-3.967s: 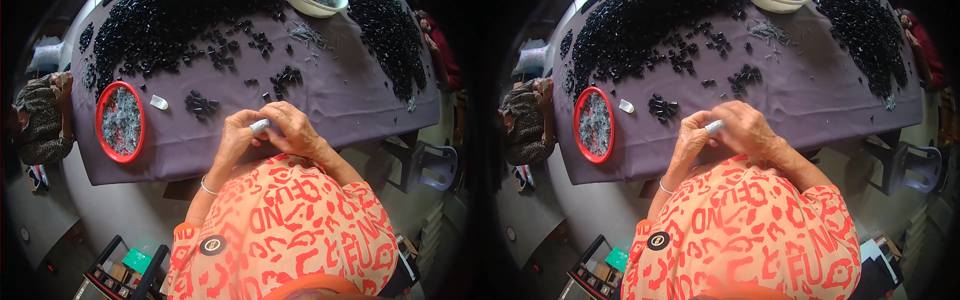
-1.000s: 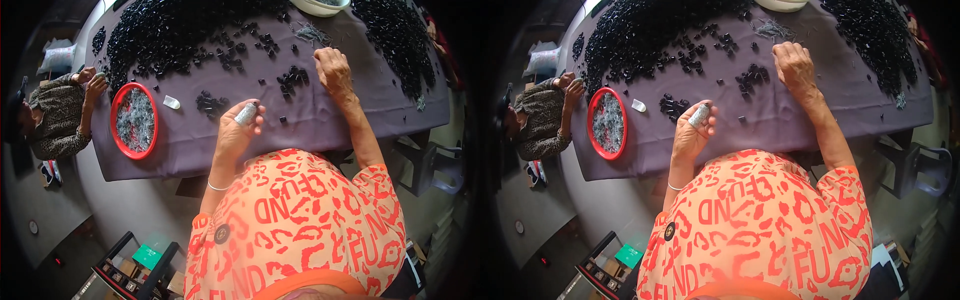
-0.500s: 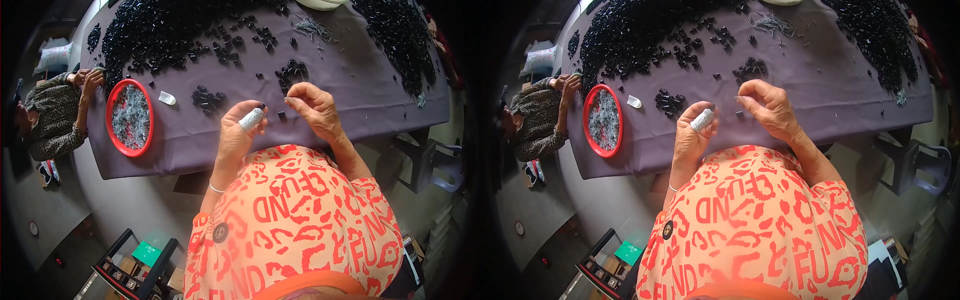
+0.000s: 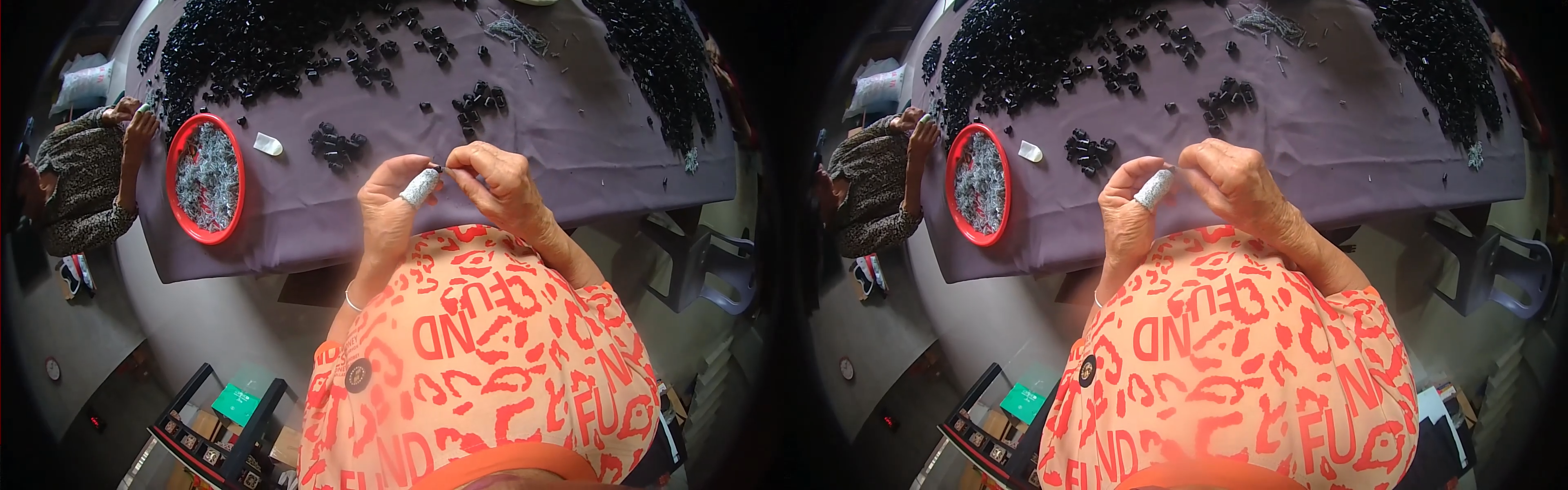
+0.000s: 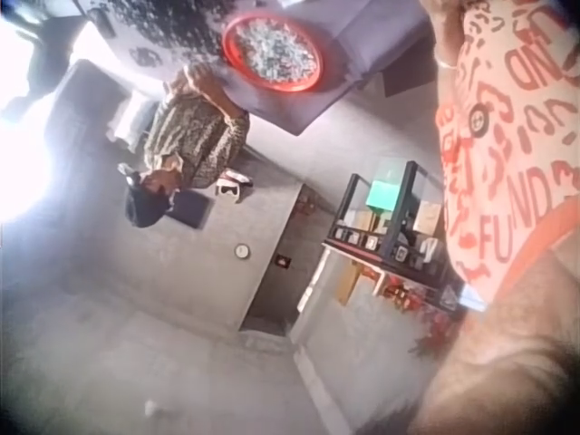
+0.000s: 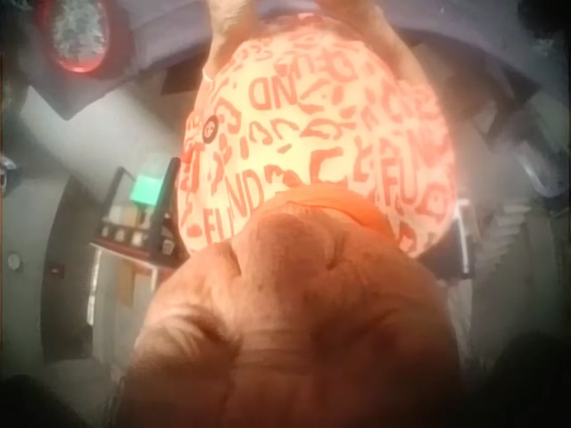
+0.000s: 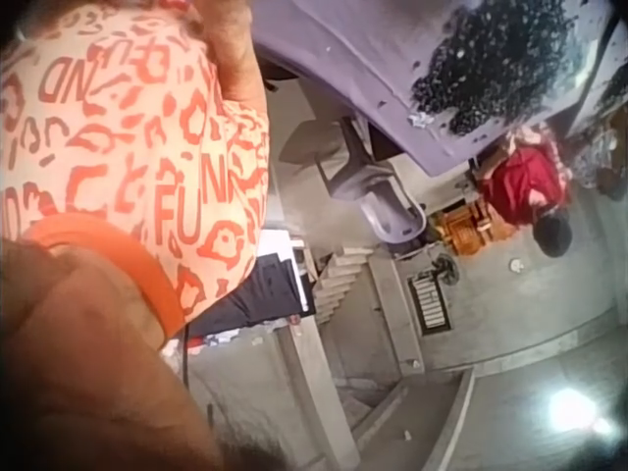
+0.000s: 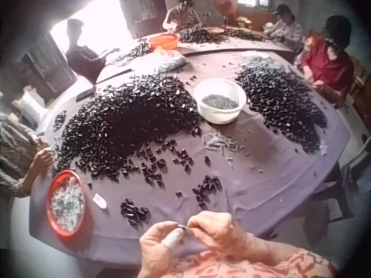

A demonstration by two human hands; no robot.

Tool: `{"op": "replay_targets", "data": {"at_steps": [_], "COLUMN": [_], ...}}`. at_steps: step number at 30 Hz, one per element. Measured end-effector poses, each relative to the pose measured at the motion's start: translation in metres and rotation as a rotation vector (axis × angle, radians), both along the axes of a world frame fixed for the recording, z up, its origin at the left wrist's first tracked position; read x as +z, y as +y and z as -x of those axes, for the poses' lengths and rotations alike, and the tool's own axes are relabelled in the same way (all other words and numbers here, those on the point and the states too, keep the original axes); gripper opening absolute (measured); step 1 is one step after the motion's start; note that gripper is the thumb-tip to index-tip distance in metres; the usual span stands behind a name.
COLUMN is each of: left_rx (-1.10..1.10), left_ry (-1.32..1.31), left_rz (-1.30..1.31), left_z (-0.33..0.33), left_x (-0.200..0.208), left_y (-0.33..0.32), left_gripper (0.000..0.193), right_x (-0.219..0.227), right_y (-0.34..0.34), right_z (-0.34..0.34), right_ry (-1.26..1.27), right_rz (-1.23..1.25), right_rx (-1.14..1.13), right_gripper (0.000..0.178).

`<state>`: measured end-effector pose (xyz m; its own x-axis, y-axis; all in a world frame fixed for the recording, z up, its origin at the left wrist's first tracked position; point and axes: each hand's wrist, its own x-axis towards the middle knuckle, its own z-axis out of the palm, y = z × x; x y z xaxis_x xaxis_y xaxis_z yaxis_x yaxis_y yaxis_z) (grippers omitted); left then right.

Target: The person assembles small components by picking up plastic parts and pins from the table and inserting the pins into the plastic parts by hand.

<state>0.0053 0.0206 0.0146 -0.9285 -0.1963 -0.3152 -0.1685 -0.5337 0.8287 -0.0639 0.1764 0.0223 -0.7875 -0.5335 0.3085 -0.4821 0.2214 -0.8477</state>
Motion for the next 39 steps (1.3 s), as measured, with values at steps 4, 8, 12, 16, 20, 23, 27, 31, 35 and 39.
{"op": "replay_targets", "data": {"at_steps": [4, 8, 12, 16, 20, 23, 27, 31, 35, 39], "left_rx": [0.066, 0.055, 0.074, 0.037, 0.046, 0.086, 0.102, 0.104, 0.052, 0.067], "left_ry": [0.028, 0.074, 0.072, 0.011, -0.013, 0.014, 0.042, 0.073, 0.08, 0.017], "left_rz": [0.303, 0.48, 0.463, 0.434, 0.169, 0.034, -0.137, -0.281, -0.252, -0.244], "left_z": [-0.005, -0.01, -0.013, -0.015, -0.012, -0.012, -0.013, -0.017, -0.019, -0.016], "left_x": [0.0, -0.004, -0.011, -0.011, -0.015, -0.021, -0.025, -0.028, -0.033, -0.029], "left_y": [0.007, 0.009, 0.009, 0.008, 0.007, 0.005, -0.003, -0.01, -0.01, -0.007], "left_gripper": [0.02, 0.02, 0.02, 0.017, 0.017, 0.018, 0.017, 0.017, 0.024, 0.017], "right_x": [0.0, 0.0, -0.003, -0.009, 0.0, 0.001, -0.005, -0.013, -0.027, -0.036], "right_y": [-0.002, 0.0, -0.004, -0.004, 0.0, 0.009, 0.026, 0.03, 0.014, 0.011], "right_z": [-0.003, -0.003, -0.009, -0.007, -0.004, 0.003, 0.011, -0.003, -0.015, -0.012], "right_ry": [0.059, -0.034, -0.003, -0.03, -0.346, -0.287, -0.099, -0.015, 0.284, 0.353], "right_rz": [-0.073, -0.082, -0.09, -0.108, -0.031, -0.021, -0.092, -0.21, -0.441, -0.408], "right_rx": [0.008, 0.045, 0.027, 0.069, 0.119, 0.022, -0.082, -0.039, -0.073, -0.108], "right_gripper": [0.01, 0.01, 0.01, 0.01, 0.012, 0.011, 0.013, 0.019, 0.027, 0.022]}}
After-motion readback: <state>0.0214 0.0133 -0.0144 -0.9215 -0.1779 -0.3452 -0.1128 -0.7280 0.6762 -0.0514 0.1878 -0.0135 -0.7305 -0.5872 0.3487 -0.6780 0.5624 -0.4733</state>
